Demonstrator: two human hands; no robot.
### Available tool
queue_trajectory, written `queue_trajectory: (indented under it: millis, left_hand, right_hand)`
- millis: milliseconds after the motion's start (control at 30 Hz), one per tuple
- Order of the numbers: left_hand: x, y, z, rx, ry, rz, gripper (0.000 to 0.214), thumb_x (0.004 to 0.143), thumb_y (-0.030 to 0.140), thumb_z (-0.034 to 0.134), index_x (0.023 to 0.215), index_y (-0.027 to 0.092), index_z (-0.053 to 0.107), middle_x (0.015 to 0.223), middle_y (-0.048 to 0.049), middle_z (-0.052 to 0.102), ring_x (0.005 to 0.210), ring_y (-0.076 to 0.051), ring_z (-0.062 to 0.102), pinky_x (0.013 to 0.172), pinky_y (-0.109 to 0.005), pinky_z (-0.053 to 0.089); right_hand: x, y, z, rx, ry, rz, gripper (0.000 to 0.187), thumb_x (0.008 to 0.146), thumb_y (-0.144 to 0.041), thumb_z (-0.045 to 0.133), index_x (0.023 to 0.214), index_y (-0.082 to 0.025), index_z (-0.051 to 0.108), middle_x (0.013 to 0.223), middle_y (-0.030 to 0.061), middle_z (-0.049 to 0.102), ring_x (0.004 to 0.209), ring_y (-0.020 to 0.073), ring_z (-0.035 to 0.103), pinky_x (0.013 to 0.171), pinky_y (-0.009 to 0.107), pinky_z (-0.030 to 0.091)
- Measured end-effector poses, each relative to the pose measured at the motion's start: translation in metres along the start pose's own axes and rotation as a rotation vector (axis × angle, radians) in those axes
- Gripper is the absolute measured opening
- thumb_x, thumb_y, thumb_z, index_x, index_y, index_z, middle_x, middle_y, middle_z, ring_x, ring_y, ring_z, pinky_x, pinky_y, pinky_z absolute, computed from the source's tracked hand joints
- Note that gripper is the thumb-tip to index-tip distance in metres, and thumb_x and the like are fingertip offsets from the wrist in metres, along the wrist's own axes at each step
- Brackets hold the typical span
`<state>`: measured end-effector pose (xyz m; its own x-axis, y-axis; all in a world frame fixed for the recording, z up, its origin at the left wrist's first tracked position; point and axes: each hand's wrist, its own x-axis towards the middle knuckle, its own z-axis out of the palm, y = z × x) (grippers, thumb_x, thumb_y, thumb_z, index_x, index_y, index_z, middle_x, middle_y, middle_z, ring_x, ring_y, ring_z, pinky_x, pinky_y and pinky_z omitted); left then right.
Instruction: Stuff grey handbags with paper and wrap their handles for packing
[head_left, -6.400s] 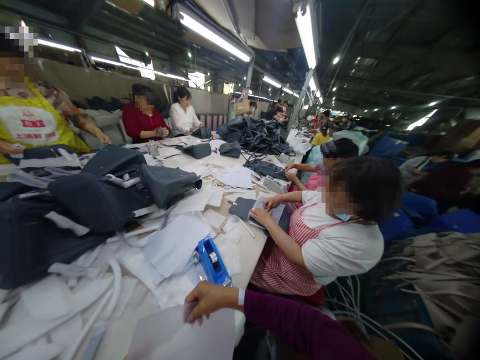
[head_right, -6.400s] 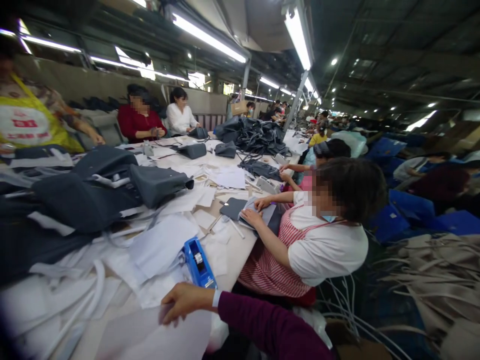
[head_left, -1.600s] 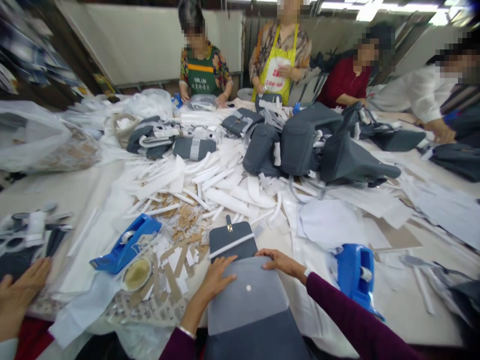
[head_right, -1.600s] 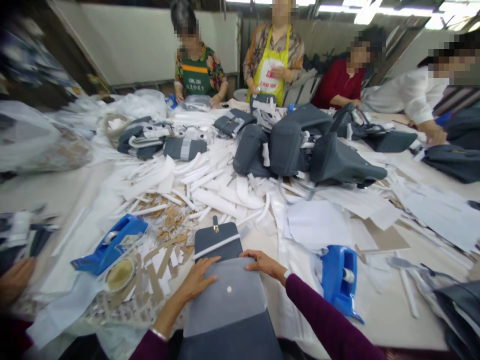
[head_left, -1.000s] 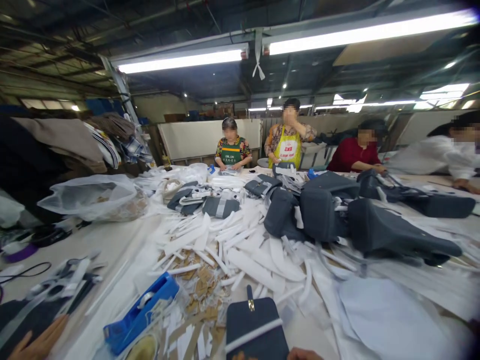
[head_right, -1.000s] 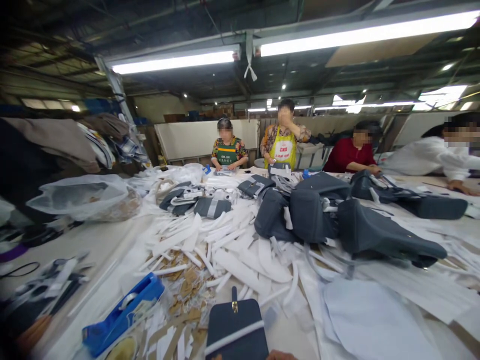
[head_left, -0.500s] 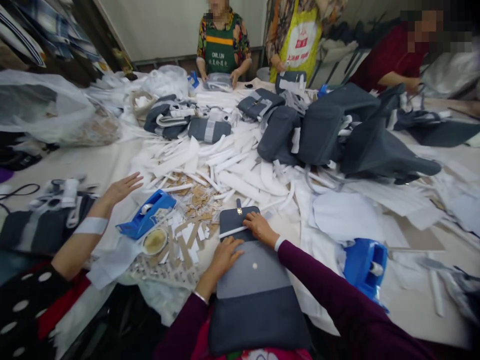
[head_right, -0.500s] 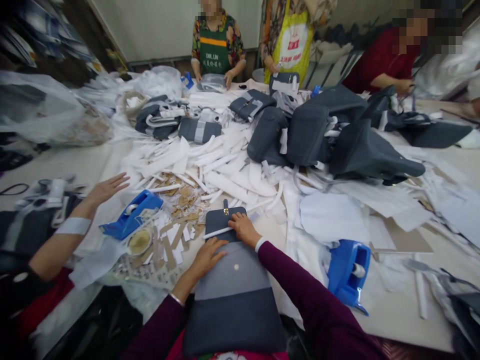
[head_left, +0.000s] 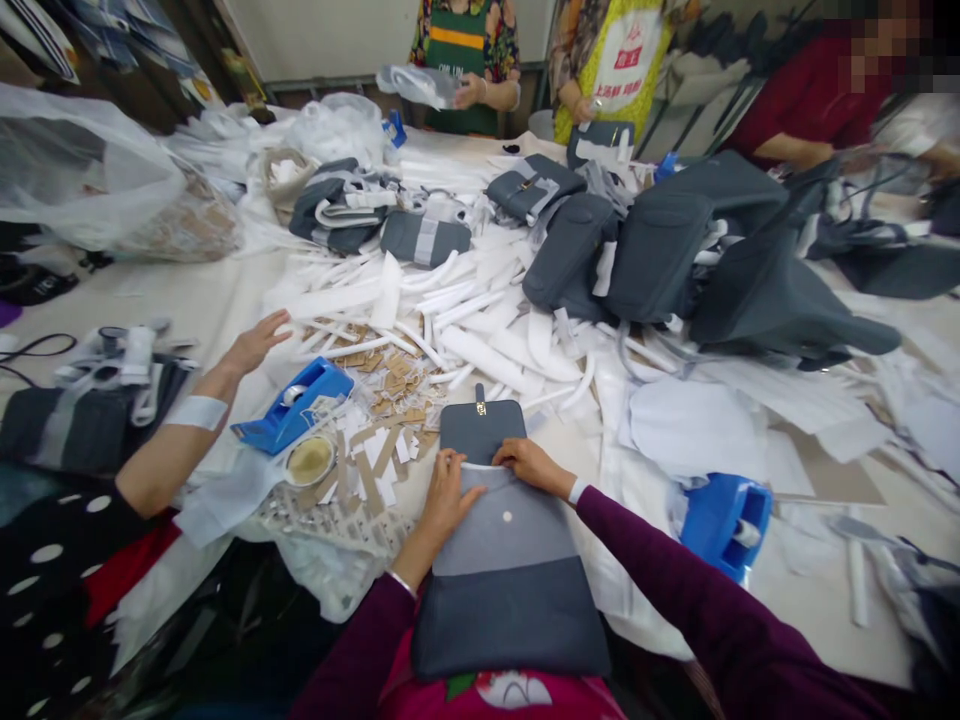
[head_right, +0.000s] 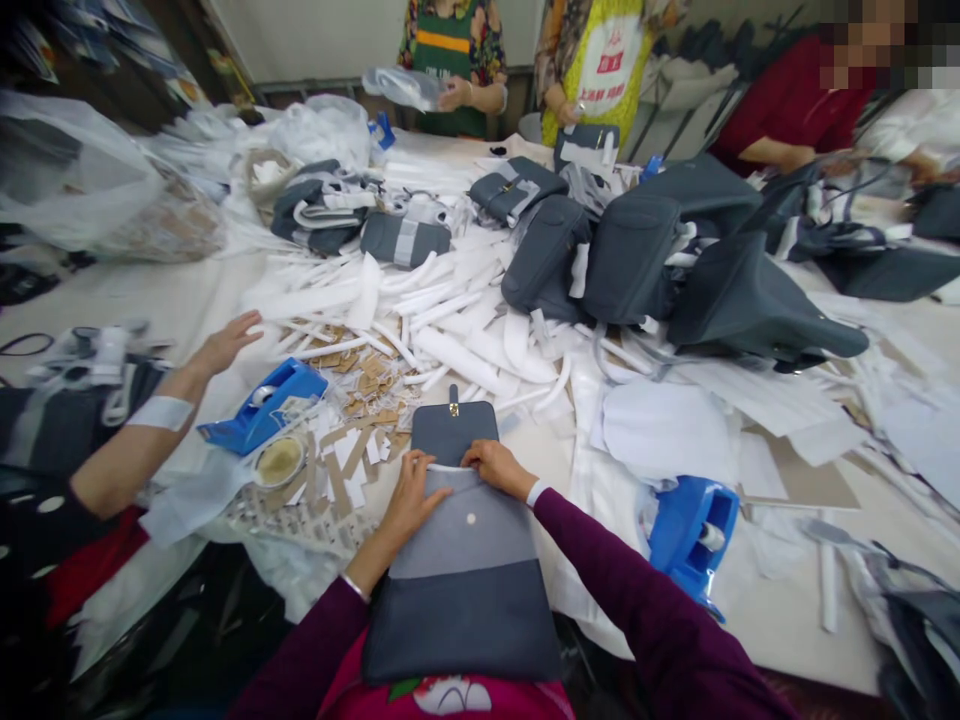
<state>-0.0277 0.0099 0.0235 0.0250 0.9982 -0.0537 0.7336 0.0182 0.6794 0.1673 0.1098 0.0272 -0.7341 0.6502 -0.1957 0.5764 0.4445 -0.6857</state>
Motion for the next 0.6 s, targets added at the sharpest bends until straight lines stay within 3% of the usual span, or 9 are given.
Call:
queue_trajectory:
  millis: [100, 233, 333, 433, 500, 600]
  left_hand:
    - [-0.003, 0.007, -0.003, 0.129, -0.013, -0.065, 0.043, 0.078, 0.043, 0.065, 0.111, 0.019, 0.053, 0.112, -0.0088, 0.048, 0.108, -0.028, 0.045, 0.095, -0.046, 0.039]
    - [-0.004, 0.0, -0.011, 0.204, -0.016, -0.153, 0.043, 0.071, 0.053, 0.068, 0.104, 0.025, 0.062, 0.109, -0.0061, 0.057, 0.105, -0.032, 0.045, 0.089, -0.05, 0.037]
    - [0.005, -0.023, -0.027, 0.087, -0.024, -0.185, 0.027, 0.074, 0.038, 0.067, 0.097, 0.024, 0.065, 0.101, -0.0045, 0.061, 0.101, -0.028, 0.05, 0.09, -0.046, 0.04]
    - [0.02, -0.04, -0.047, 0.054, 0.041, -0.229, 0.023, 0.083, 0.018, 0.046, 0.099, 0.02, 0.062, 0.097, -0.0064, 0.061, 0.095, -0.023, 0.054, 0.091, -0.043, 0.043]
    - [0.026, -0.033, -0.052, 0.07, 0.079, -0.225, 0.032, 0.082, 0.01, 0.037, 0.104, 0.018, 0.06, 0.101, -0.0087, 0.06, 0.1, -0.023, 0.053, 0.094, -0.044, 0.041]
    - [0.02, 0.002, -0.041, 0.071, 0.025, -0.099, 0.039, 0.081, 0.006, 0.037, 0.111, 0.019, 0.059, 0.111, -0.0086, 0.059, 0.109, -0.023, 0.05, 0.098, -0.043, 0.039]
  right_hand:
    - [-0.006, -0.005, 0.0, -0.009, 0.014, -0.007, 0.01, 0.083, -0.018, 0.062, 0.09, -0.017, 0.07, 0.09, 0.0053, 0.062, 0.088, 0.0174, 0.056, 0.078, 0.028, 0.041]
    - [-0.016, -0.012, 0.007, -0.127, 0.089, 0.0, 0.031, 0.072, -0.038, 0.076, 0.095, -0.017, 0.068, 0.095, 0.0076, 0.059, 0.094, 0.0231, 0.051, 0.081, 0.034, 0.041]
    - [-0.021, -0.01, 0.015, -0.115, 0.152, 0.005, 0.031, 0.073, -0.035, 0.076, 0.098, -0.018, 0.067, 0.096, 0.0069, 0.058, 0.093, 0.0218, 0.05, 0.08, 0.033, 0.041]
    - [-0.023, -0.005, 0.022, -0.05, 0.192, 0.017, 0.027, 0.076, -0.03, 0.074, 0.1, -0.019, 0.068, 0.095, 0.0056, 0.057, 0.09, 0.0198, 0.051, 0.081, 0.033, 0.041]
    - [-0.024, -0.003, 0.024, -0.019, 0.201, 0.021, 0.025, 0.077, -0.027, 0.073, 0.1, -0.019, 0.068, 0.095, 0.0052, 0.057, 0.09, 0.0194, 0.051, 0.081, 0.033, 0.04]
    - [-0.023, -0.001, 0.024, 0.008, 0.202, 0.015, 0.023, 0.078, -0.023, 0.072, 0.1, -0.019, 0.069, 0.095, 0.0052, 0.057, 0.091, 0.0195, 0.05, 0.082, 0.033, 0.041]
